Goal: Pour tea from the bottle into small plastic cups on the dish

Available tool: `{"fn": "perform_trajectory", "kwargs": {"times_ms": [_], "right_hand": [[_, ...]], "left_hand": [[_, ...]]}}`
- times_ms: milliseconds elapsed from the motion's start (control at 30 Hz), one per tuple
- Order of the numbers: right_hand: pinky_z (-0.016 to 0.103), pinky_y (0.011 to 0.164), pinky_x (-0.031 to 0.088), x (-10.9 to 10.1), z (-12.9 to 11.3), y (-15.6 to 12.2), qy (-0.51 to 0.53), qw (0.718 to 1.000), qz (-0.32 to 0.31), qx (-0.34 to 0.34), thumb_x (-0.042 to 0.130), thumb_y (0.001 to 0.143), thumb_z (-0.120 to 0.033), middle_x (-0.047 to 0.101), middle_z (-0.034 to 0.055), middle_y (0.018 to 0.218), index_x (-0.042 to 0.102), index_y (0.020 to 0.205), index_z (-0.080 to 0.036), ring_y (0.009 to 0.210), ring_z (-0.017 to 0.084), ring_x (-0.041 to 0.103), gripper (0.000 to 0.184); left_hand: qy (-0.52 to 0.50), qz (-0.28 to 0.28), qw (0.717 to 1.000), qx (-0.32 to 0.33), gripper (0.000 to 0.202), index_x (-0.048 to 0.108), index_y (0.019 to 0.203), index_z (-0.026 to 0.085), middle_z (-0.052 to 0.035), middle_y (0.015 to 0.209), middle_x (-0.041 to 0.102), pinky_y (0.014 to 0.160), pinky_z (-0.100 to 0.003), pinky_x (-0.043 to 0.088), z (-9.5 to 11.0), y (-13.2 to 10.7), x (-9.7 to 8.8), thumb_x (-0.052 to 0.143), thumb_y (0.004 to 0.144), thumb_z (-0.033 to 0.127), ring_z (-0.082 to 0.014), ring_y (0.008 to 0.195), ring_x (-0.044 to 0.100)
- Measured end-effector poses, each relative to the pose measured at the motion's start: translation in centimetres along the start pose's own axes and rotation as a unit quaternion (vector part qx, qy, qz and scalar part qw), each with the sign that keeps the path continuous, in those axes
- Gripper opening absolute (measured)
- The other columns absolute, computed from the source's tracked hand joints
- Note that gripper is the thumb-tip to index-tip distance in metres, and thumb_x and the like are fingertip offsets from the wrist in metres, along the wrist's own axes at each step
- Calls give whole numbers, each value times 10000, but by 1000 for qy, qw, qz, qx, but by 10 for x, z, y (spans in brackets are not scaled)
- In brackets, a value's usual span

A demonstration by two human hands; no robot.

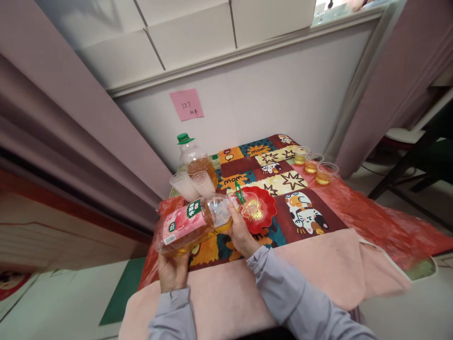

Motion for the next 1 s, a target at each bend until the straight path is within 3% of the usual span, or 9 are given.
{"fn": "perform_trajectory", "kwargs": {"times_ms": [100, 300, 500, 867, 1000], "right_hand": [[522, 933, 677, 1, 1, 1, 4, 1000, -6, 0, 693, 912, -699, 798, 83, 1300, 688, 1363, -263, 1176, 306, 772, 627], [519, 926, 679, -3, 4, 3, 5, 1000, -2, -1, 684, 918, -708, 792, 78, 1314, 678, 1382, -282, 1165, 304, 778, 630], [520, 902, 689, -4, 4, 2, 0, 1000, 2, 10, 688, 917, -714, 785, 78, 1328, 679, 1383, -280, 1159, 304, 779, 637], [535, 923, 680, -5, 5, 2, -7, 1000, -5, 15, 650, 937, -720, 800, 85, 1290, 701, 1340, -266, 1159, 310, 781, 609], [527, 930, 680, -4, 4, 2, 4, 1000, -6, 13, 670, 932, -706, 772, 80, 1358, 694, 1354, -273, 1178, 307, 773, 605]], "left_hand": [[-5, 0, 1000, 2, 597, 666, 1444, 303, -46, 1708, 475, 1228, -565, 458, 0, 1, -2, 759, 912, 559, -331, 1598, 398], [-12, -1, 1000, -3, 543, 696, 1414, 303, -42, 1721, 454, 1233, -546, 452, 2, 0, 1, 776, 913, 498, -331, 1614, 372], [-4, 1, 1000, -6, 586, 704, 1403, 320, -26, 1722, 455, 1246, -543, 434, 1, 0, 1, 788, 883, 577, -336, 1633, 333], [21, 3, 1000, 0, 565, 695, 1410, 332, -42, 1678, 518, 1235, -562, 459, 2, -1, -1, 769, 904, 573, -344, 1590, 413], [30, -5, 1000, 4, 532, 674, 1431, 347, -11, 1699, 492, 1265, -554, 427, 1, 0, -1, 700, 954, 583, -331, 1622, 357]]}}
Point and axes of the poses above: each hand's wrist, its own y-axis towards the middle knuckle, its own x-axis out of the palm, z = x × y, the point moved 6 cm from there along y, towards the middle knuckle
